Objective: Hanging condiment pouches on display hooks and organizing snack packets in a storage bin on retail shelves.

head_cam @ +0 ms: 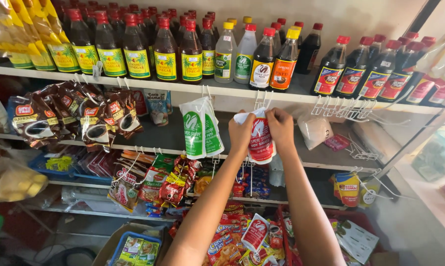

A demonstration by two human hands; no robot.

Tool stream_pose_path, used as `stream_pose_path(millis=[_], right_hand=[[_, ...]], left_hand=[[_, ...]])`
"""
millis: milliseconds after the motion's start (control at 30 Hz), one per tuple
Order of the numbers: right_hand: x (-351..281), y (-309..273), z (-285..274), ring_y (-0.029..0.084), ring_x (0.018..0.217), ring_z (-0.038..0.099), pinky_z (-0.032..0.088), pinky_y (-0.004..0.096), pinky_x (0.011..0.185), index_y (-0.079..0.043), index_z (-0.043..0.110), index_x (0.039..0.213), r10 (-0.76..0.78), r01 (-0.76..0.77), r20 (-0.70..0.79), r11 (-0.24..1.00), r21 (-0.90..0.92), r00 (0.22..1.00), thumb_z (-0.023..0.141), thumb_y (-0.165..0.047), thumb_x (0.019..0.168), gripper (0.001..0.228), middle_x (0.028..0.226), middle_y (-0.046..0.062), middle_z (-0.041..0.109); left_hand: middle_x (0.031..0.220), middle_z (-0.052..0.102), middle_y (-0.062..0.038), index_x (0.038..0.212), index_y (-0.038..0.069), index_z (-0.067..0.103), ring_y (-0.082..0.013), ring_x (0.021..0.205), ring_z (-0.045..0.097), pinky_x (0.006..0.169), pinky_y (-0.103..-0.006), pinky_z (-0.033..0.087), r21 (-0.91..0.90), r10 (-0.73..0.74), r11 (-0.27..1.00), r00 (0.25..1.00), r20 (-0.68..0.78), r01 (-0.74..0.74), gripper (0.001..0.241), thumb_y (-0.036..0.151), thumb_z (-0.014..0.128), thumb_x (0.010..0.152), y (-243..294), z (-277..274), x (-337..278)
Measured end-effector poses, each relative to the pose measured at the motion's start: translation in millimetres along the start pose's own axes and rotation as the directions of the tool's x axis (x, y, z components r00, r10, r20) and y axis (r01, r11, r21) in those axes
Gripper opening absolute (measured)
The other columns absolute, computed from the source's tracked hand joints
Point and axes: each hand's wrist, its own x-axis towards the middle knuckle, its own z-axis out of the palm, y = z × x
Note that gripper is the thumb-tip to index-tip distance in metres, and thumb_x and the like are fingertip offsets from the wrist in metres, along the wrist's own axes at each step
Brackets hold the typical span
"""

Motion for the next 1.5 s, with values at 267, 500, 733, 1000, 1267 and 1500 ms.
stream_pose_path(millis=[267,500,733,1000,1267,1500], right_hand=[[18,35,8,0.005,0.062,0.046,0.04,0.029,0.056,0.002,0.064,0.079,-0.037,0.03,-0.049,0.991,-0.129,0.998,0.065,-0.019,0.099,0.029,0.064,0.002,0.057],[26,49,15,0.009,0.062,0.043,0.041,0.033,0.055,0.003,0.065,0.085,0.014,-0.052,-0.138,0.959,-0.278,0.99,0.07,-0.031,0.099,0.038,0.062,0.009,0.058],[14,46,9,0.012,0.063,0.048,0.045,0.033,0.06,0.003,0.068,0.089,-0.047,0.009,-0.108,0.944,-0.33,0.993,0.069,-0.033,0.102,0.038,0.069,0.013,0.063],[-64,36,-12,0.013,0.098,0.066,0.053,0.029,0.081,-0.004,0.066,0.125,-0.123,0.085,-0.168,0.972,-0.217,0.978,0.065,-0.022,0.104,0.027,0.108,0.007,0.07],[-202,67,-58,0.012,0.1,0.061,0.049,0.027,0.084,-0.004,0.066,0.122,0.119,-0.156,-0.203,0.972,-0.177,0.972,0.065,-0.016,0.103,0.022,0.109,0.005,0.065],[-331,166,-124,0.015,0.082,0.055,0.048,0.03,0.073,-0.006,0.07,0.122,0.5,-0.511,-0.11,0.824,-0.246,0.859,0.068,-0.015,0.105,0.019,0.086,0.007,0.061]], left_hand=[[0.07,0.061,0.002,0.08,0.003,0.064,-0.0067,0.063,0.053,0.056,-0.0292,0.043,0.074,-0.044,0.996,0.999,-0.009,0.045,0.017,0.015,0.07,0.092,-33,-11,26],[0.095,0.078,0.0,0.106,0.006,0.075,-0.0085,0.085,0.07,0.078,-0.0264,0.054,0.104,-0.19,0.977,0.982,0.004,0.188,0.034,0.034,0.076,0.088,-40,-24,27],[0.098,0.076,-0.007,0.11,-0.002,0.072,-0.0152,0.09,0.068,0.081,-0.0325,0.053,0.212,-0.196,0.954,0.976,-0.095,0.213,0.044,0.036,0.08,0.088,-68,-38,36],[0.149,0.044,-0.017,0.149,0.004,0.042,-0.0256,0.142,0.042,0.119,-0.0372,0.029,0.331,0.099,0.939,0.995,0.01,-0.097,0.062,0.028,0.071,0.099,-62,-63,-44],[0.128,0.054,-0.012,0.128,0.002,0.056,-0.0236,0.126,0.058,0.112,-0.0363,0.05,0.309,0.002,0.942,0.923,0.385,-0.13,0.03,0.011,0.065,0.101,-60,-71,-167],[0.127,0.061,-0.012,0.119,0.006,0.064,-0.0333,0.129,0.057,0.111,-0.043,0.046,0.568,0.004,0.752,0.865,0.502,-0.334,0.023,0.0,0.06,0.097,-83,-99,-222]])
